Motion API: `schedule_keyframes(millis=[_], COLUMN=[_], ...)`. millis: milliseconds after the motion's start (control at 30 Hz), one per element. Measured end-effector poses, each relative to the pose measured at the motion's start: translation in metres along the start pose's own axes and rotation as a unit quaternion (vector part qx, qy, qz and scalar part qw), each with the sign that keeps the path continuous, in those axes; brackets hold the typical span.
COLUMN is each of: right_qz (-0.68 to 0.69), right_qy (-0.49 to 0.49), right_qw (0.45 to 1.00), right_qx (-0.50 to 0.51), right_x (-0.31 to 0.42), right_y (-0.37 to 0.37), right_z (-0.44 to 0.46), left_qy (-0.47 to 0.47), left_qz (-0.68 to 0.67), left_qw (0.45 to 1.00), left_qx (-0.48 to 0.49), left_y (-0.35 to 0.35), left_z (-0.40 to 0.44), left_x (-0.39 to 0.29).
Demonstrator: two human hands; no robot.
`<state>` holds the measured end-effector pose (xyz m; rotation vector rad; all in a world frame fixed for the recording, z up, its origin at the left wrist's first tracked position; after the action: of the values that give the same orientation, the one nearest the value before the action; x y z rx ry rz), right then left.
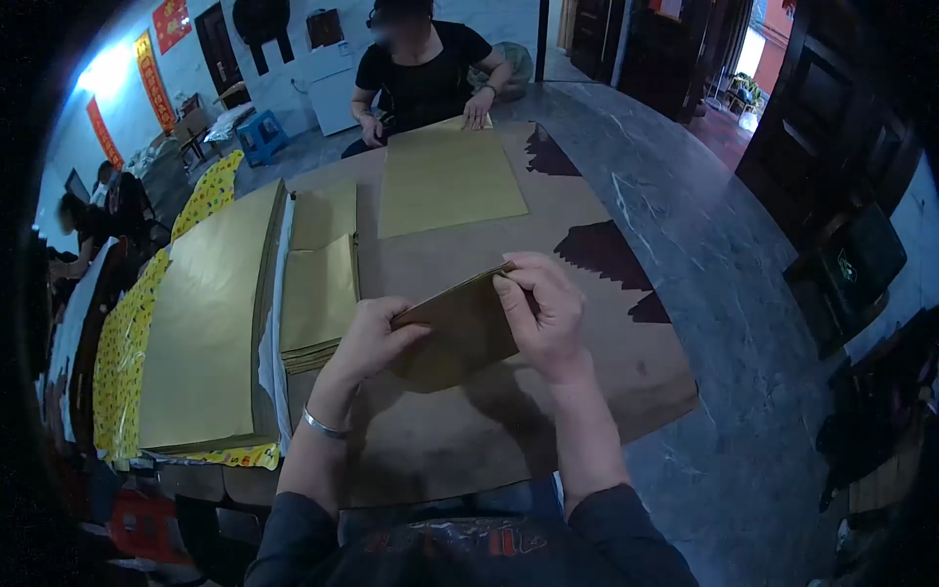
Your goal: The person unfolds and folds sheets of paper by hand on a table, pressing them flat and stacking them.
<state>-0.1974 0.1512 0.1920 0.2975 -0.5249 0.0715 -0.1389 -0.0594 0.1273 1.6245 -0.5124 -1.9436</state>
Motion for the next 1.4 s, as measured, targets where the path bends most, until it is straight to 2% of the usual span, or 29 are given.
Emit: schedule_keyframes(millis=[133,267,333,367,400,467,533,600,667,733,767,833,867,967,1067,1100,1133,1200,1233,1267,1300,1367,1400], right_qz=[0.004,0.032,0.004,0.004,-0.005,-0.024,-0.037,-0.129,-0.122,-0.141,-0.121,-0.081,-0.049,-0.048,-0.062,-0.064,-0.066,-0.072,-0.138,-0.203,-0.199,-0.165,-0.162], right_qy=[-0.024,-0.026,-0.022,-0.026,0.009,0.079,0.076,0.123,0.061,0.000,-0.005,-0.049,-0.076,-0.075,-0.087,-0.066,-0.046,-0.017,-0.013,-0.009,-0.018,-0.118,-0.065], right_qw=[1.000,0.999,1.000,1.000,1.000,0.995,0.995,0.977,0.978,0.947,0.939,0.939,0.941,0.945,0.950,0.957,0.963,0.969,0.974,0.971,0.977,0.967,0.953], right_qx=[-0.003,-0.012,-0.002,-0.001,0.016,0.049,0.048,0.116,0.160,0.289,0.322,0.330,0.327,0.316,0.295,0.276,0.257,0.235,0.181,0.124,0.072,0.156,0.248], right_x=[0.001,0.002,-0.002,-0.007,-0.006,-0.002,-0.002,0.006,-0.010,-0.027,-0.037,-0.046,-0.049,-0.054,-0.055,-0.052,-0.047,-0.037,-0.034,-0.030,-0.035,-0.056,-0.050], right_y=[0.001,0.005,0.006,0.009,0.009,0.010,0.020,0.018,0.022,0.008,0.006,0.007,0.010,0.013,0.010,0.011,0.011,0.013,0.024,0.035,0.043,0.021,-0.010], right_z=[-0.004,-0.005,-0.001,0.002,0.007,0.014,0.009,-0.012,-0.056,-0.105,-0.132,-0.162,-0.171,-0.168,-0.143,-0.131,-0.119,-0.107,-0.104,-0.102,-0.116,-0.156,-0.157], left_qy=[0.042,0.020,0.095,-0.007,-0.005,-0.075,-0.097,-0.190,-0.181,-0.149,-0.084,-0.025,0.048,0.050,-0.013,-0.042,-0.102,-0.088,-0.075,-0.090,-0.095,-0.072,-0.093], left_qz=[-0.005,0.059,0.105,0.139,0.137,0.201,0.248,0.268,0.284,0.313,0.299,0.310,0.226,0.251,0.271,0.260,0.297,0.253,0.212,0.234,0.235,0.232,0.233], left_qw=[0.999,0.998,0.981,0.988,0.988,0.967,0.952,0.917,0.924,0.928,0.949,0.948,0.957,0.954,0.956,0.960,0.949,0.963,0.974,0.968,0.967,0.970,0.968], left_qx=[0.025,0.032,0.130,0.067,0.069,-0.139,-0.154,-0.226,-0.184,-0.140,-0.045,0.069,0.173,0.155,0.114,0.099,0.029,0.029,0.028,-0.015,-0.016,0.000,-0.001], left_y=[-0.003,0.007,-0.006,0.000,0.000,0.033,0.033,0.024,-0.008,-0.045,-0.070,-0.101,-0.111,-0.104,-0.110,-0.113,-0.110,-0.106,-0.103,-0.095,-0.094,-0.094,-0.096], left_z=[-0.002,-0.002,0.000,0.007,0.011,0.013,0.009,-0.008,-0.027,-0.048,-0.058,-0.076,-0.084,-0.081,-0.062,-0.054,-0.047,-0.030,-0.022,-0.016,-0.014,-0.013,-0.016], left_x=[0.008,-0.003,0.025,0.016,0.016,-0.005,-0.015,-0.025,-0.001,0.026,0.053,0.072,0.086,0.072,0.048,0.032,0.009,0.006,0.005,-0.005,-0.006,0.000,-0.001])
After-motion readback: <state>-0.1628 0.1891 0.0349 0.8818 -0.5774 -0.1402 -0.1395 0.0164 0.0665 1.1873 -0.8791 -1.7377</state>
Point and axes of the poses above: each hand's wrist, its own z-axis towards the middle knuckle, its own y-axis out of the back of the hand, x = y × z, the point moved 9 cm from there along z, towards the middle knuckle, and after that the axes turned 5 degrees about x, right-handed, at the moved point
